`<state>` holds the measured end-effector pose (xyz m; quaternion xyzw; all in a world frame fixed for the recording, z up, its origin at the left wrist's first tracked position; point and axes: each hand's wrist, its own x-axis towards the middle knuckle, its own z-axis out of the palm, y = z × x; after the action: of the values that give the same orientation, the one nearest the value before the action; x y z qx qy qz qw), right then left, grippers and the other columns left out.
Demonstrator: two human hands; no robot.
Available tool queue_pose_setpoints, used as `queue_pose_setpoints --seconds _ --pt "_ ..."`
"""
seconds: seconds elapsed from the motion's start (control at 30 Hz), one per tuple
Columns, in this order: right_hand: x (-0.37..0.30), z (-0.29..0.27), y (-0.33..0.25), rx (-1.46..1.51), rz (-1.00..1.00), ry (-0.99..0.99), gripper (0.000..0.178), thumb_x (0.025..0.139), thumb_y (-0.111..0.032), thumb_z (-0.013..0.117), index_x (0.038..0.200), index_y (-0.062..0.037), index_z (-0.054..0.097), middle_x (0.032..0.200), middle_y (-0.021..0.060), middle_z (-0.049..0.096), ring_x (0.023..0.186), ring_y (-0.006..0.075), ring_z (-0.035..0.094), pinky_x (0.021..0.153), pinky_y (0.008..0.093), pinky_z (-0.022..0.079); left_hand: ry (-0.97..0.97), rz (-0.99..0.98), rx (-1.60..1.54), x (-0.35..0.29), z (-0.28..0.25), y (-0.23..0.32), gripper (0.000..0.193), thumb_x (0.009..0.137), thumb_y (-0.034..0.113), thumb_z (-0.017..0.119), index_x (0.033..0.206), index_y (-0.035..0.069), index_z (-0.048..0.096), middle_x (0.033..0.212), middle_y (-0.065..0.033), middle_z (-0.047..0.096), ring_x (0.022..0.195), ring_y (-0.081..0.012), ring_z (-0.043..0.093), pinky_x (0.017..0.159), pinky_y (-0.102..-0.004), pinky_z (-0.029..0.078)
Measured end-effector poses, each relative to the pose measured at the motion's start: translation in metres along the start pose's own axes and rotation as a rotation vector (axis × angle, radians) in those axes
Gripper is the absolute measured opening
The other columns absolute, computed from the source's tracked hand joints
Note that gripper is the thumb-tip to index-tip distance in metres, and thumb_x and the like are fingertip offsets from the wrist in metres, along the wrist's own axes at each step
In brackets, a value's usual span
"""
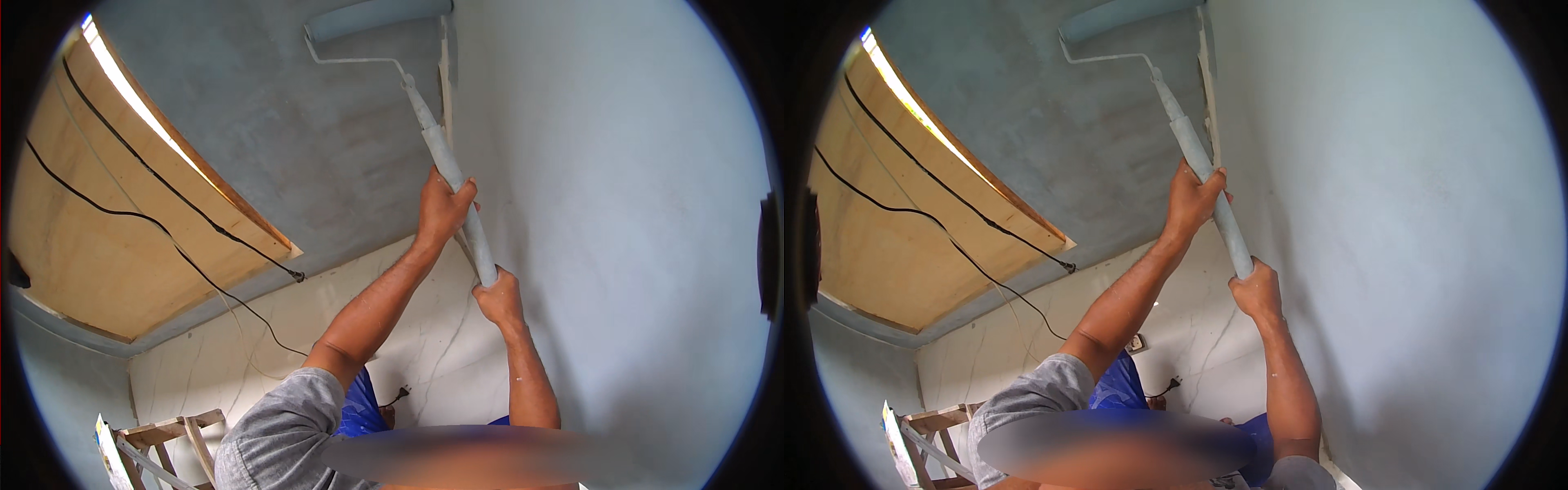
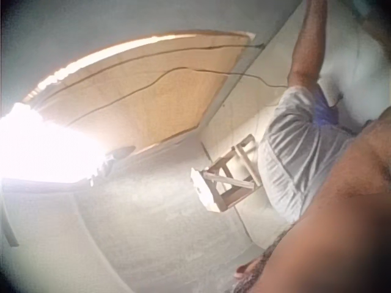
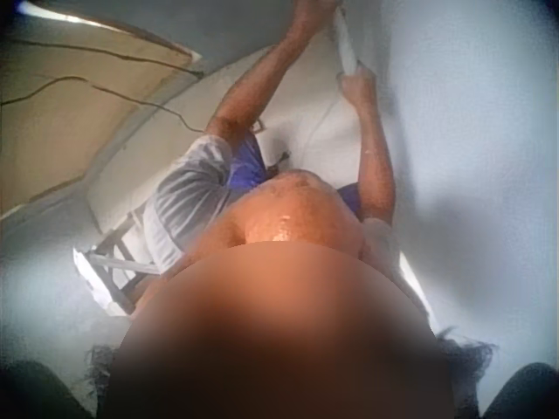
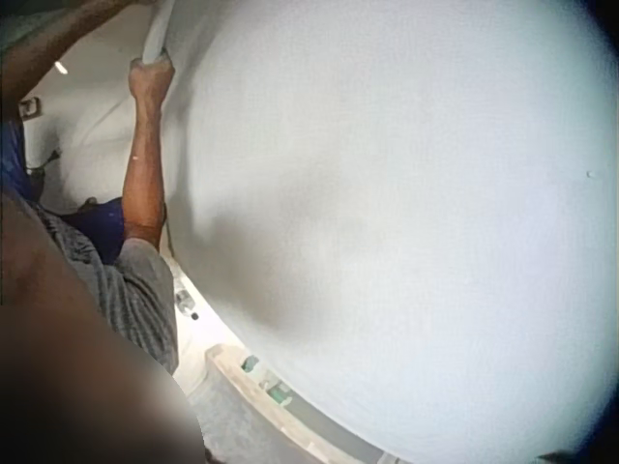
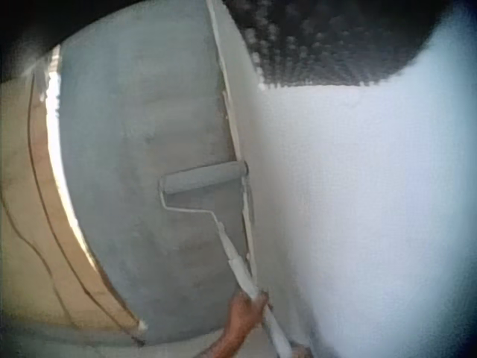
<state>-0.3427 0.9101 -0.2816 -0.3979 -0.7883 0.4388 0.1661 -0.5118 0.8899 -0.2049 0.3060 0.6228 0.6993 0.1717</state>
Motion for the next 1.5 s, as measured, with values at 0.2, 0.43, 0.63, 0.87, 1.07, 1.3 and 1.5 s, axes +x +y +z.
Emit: queue_pose_setpoints --seconds 0.2,0.43,0.63,0.87,1.07,1.3,1.5 --pt "0.024 -0.010 -0.035 0.030 -0.068 0.023 0.022 0.071 -0.007 0.060 0.088 0.0057 0.062 0.077 0.0252 0.064 0.071 0.0395 0.063 0.069 0.0429 0.049 -0.013 0.079 0.017 0.029 -0.006 0.043 0.029 0.089 0.007 0.060 0.105 -0.007 0.040 0.075 -0.0100 0.057 0.057 -0.0183 0.064 0.051 -0.0322 0.053" --pt "0.046 -0.020 -0.079 0.066 -0.186 0.041 0.019 0.071 -0.006 0.061 0.087 0.0052 0.063 0.077 0.0235 0.065 0.072 0.0383 0.064 0.069 0.0420 0.050 0.001 0.158 0.050 0.060 -0.014 0.087 0.028 0.089 0.008 0.059 0.104 -0.008 0.041 0.075 -0.0118 0.059 0.056 -0.0187 0.064 0.051 -0.0326 0.053" --pt "0.061 -0.033 -0.129 0.138 -0.219 0.037 0.020 0.073 -0.006 0.062 0.089 0.0059 0.064 0.075 0.0223 0.066 0.073 0.0335 0.067 0.068 0.0408 0.050 0.024 0.247 0.095 0.090 -0.022 0.132 0.035 0.085 0.008 0.061 0.106 -0.014 0.045 0.079 -0.0175 0.062 0.057 -0.0214 0.066 0.052 -0.0343 0.055" --pt "0.098 -0.046 -0.177 0.147 -0.339 0.091 0.021 0.076 -0.007 0.063 0.091 0.0073 0.065 0.074 0.0215 0.066 0.071 0.0320 0.068 0.066 0.0402 0.051 0.077 0.429 0.219 0.140 -0.032 0.190 0.035 0.081 0.009 0.062 0.103 -0.016 0.049 0.078 -0.0214 0.064 0.059 -0.0252 0.068 0.054 -0.0357 0.056" --pt "0.103 -0.062 -0.206 0.118 -0.239 0.091 0.021 0.077 -0.008 0.063 0.093 0.0059 0.066 0.078 0.0217 0.068 0.074 0.0327 0.069 0.068 0.0401 0.052 0.053 0.373 0.211 0.141 -0.026 0.217 0.036 0.080 0.010 0.064 0.101 -0.016 0.050 0.077 -0.0212 0.065 0.059 -0.0262 0.068 0.055 -0.0361 0.056" --pt "0.105 -0.013 -0.119 0.067 -0.292 0.127 0.023 0.076 -0.009 0.065 0.094 0.0044 0.066 0.080 0.0213 0.069 0.076 0.0327 0.070 0.069 0.0400 0.052 0.047 0.334 0.192 0.115 -0.022 0.124 0.034 0.083 0.011 0.063 0.101 -0.014 0.049 0.075 -0.0201 0.065 0.058 -0.0254 0.068 0.056 -0.0364 0.056" --pt "0.093 0.036 -0.030 0.121 -0.217 0.115 0.025 0.074 -0.009 0.066 0.095 0.0032 0.067 0.081 0.0224 0.069 0.081 0.0352 0.069 0.074 0.0400 0.053 0.074 0.185 0.194 0.074 -0.014 0.031 0.033 0.085 0.013 0.065 0.100 -0.010 0.047 0.073 -0.0185 0.065 0.058 -0.0249 0.068 0.056 -0.0366 0.055"
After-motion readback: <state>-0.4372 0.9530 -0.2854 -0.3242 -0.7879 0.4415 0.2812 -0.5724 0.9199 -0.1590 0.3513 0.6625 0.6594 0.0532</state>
